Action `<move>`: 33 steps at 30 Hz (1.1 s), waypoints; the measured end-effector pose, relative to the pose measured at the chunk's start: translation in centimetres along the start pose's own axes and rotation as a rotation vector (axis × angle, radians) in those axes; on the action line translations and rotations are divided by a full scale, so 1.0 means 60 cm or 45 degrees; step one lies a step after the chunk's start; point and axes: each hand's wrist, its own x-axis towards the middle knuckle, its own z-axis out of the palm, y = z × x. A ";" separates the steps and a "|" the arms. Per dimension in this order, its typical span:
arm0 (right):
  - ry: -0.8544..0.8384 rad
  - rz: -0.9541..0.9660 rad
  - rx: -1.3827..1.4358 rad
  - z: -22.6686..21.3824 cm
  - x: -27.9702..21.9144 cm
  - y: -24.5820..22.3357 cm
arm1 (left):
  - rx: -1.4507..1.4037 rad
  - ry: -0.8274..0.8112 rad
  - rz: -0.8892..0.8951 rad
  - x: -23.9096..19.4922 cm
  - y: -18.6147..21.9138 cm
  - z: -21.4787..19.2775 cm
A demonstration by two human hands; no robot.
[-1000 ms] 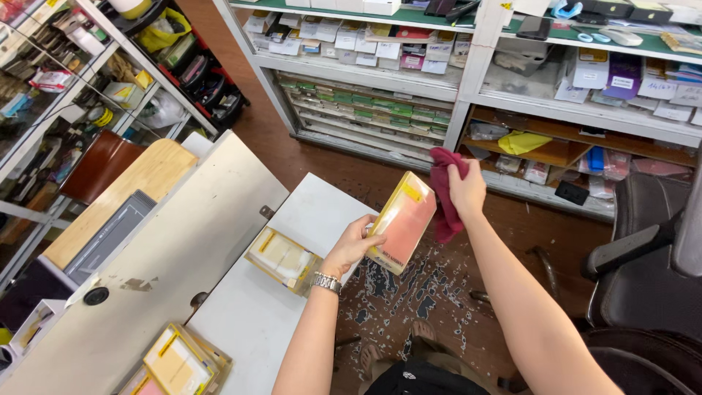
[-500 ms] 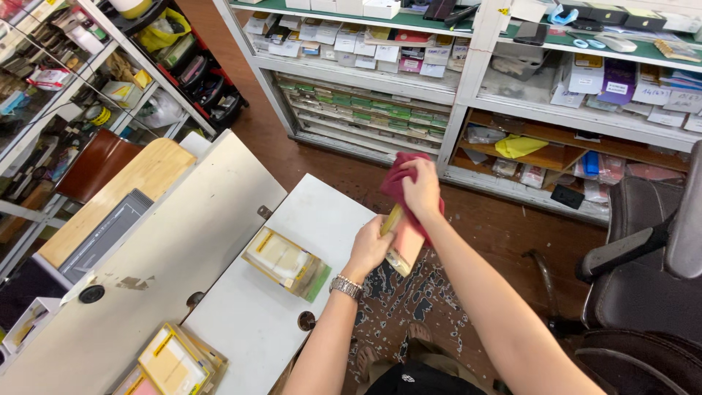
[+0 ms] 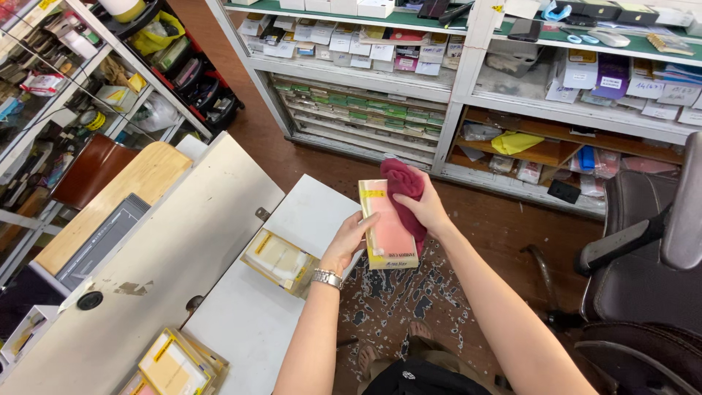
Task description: The person wipes the plastic packaging of small rectangular items with a red cloth. They handle the items one at a time, wiping each package and placing it on a white surface. The person also retrieves additional packages from a nearby shelf and continues wiping them.
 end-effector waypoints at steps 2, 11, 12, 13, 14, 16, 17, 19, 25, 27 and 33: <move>0.116 0.024 -0.367 0.009 0.003 -0.002 | -0.082 0.026 0.107 0.009 -0.003 0.017; 0.209 0.614 0.531 -0.033 0.042 -0.015 | 0.024 0.023 0.221 0.000 -0.009 0.005; 0.160 0.249 0.192 -0.024 0.037 -0.012 | 0.056 0.020 0.238 0.003 -0.006 0.010; 0.101 -0.115 -0.146 0.004 0.026 -0.003 | 0.131 0.032 0.295 0.005 -0.004 0.017; 0.032 -0.480 -0.482 0.021 0.021 0.002 | 0.209 0.042 0.353 0.007 -0.003 0.024; 0.214 -0.316 -0.493 0.030 0.020 0.007 | 0.256 0.024 0.412 0.005 -0.002 0.030; 0.300 -0.230 -0.496 0.031 0.020 0.009 | 0.224 -0.006 0.412 0.000 -0.003 0.030; 0.478 -0.042 -0.471 0.016 0.042 0.003 | 0.145 -0.048 0.385 0.000 0.005 0.027; 0.161 -0.019 0.000 0.004 0.060 -0.003 | 0.270 -0.028 0.397 -0.014 0.015 0.027; 0.100 -0.184 -0.224 0.017 0.065 -0.001 | 0.300 -0.039 0.461 -0.005 0.024 0.035; 0.477 0.097 0.141 -0.006 0.056 -0.023 | -0.072 0.338 0.340 -0.006 0.027 0.001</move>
